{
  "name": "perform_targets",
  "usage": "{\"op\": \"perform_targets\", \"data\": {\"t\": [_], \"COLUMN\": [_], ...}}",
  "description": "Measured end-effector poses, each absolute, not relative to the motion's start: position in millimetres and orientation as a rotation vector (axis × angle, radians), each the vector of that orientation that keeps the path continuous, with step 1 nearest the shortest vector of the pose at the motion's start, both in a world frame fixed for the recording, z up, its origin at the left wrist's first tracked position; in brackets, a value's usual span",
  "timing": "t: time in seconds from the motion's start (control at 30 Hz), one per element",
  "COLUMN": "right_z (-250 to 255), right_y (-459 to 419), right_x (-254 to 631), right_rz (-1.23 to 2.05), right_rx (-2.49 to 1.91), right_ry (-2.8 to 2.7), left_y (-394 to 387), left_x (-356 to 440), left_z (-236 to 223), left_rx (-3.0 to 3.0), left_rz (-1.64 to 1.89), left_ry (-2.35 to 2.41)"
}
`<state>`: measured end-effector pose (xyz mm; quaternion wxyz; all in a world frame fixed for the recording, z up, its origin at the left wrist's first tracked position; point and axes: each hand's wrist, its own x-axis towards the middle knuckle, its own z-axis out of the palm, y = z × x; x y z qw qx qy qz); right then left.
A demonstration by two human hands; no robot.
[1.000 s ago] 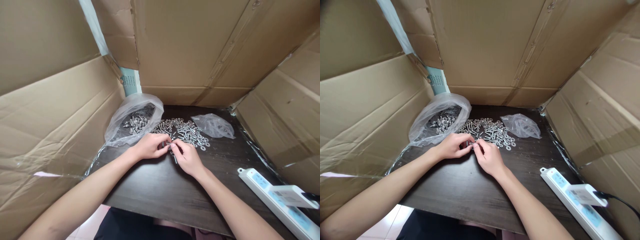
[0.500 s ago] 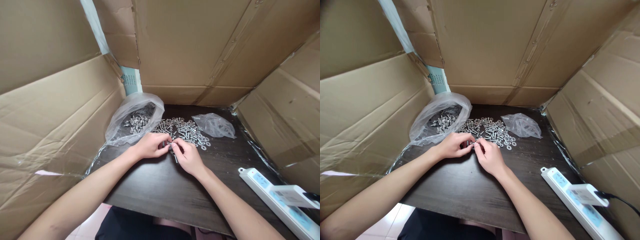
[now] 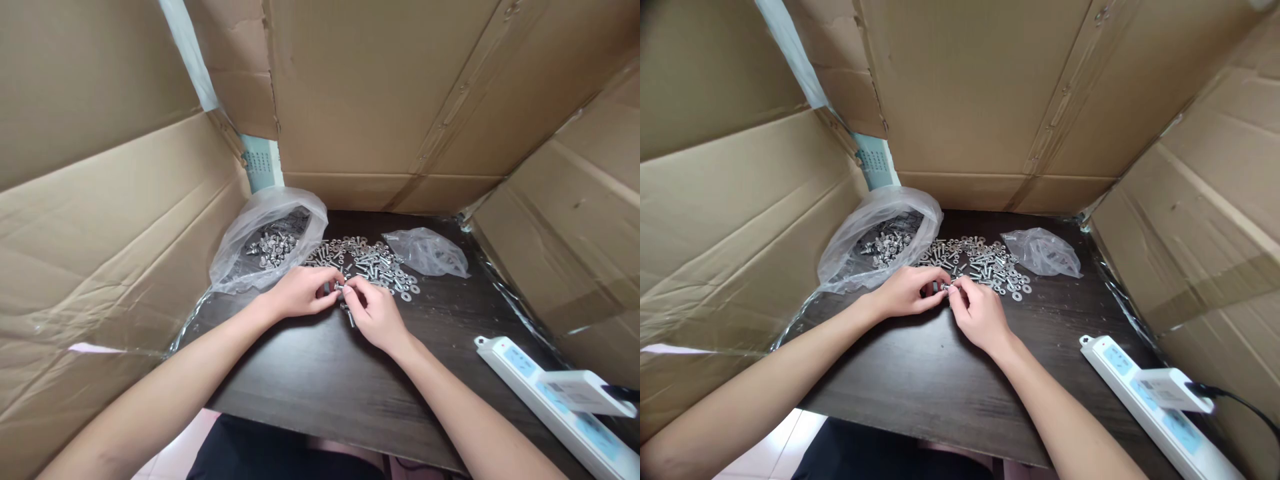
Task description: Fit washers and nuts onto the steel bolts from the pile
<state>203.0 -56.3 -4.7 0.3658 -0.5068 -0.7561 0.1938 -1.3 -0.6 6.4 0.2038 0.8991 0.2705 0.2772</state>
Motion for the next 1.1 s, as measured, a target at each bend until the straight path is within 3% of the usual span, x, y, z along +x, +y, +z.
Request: {"op": "perform_targets", "data": {"t": [1.1], "right_z": [-1.6], "right_y": [-56.6], "right_x": [202.9], "right_rz": [0.529], "right_rx": [-1.29], "right_ry": [-1.923], "left_y": [0.3], "left_x": [-2.6], "left_z": [5.0], "left_rx": [2.526], "left_rz": [0.848], "left_ry": [0.73]}}
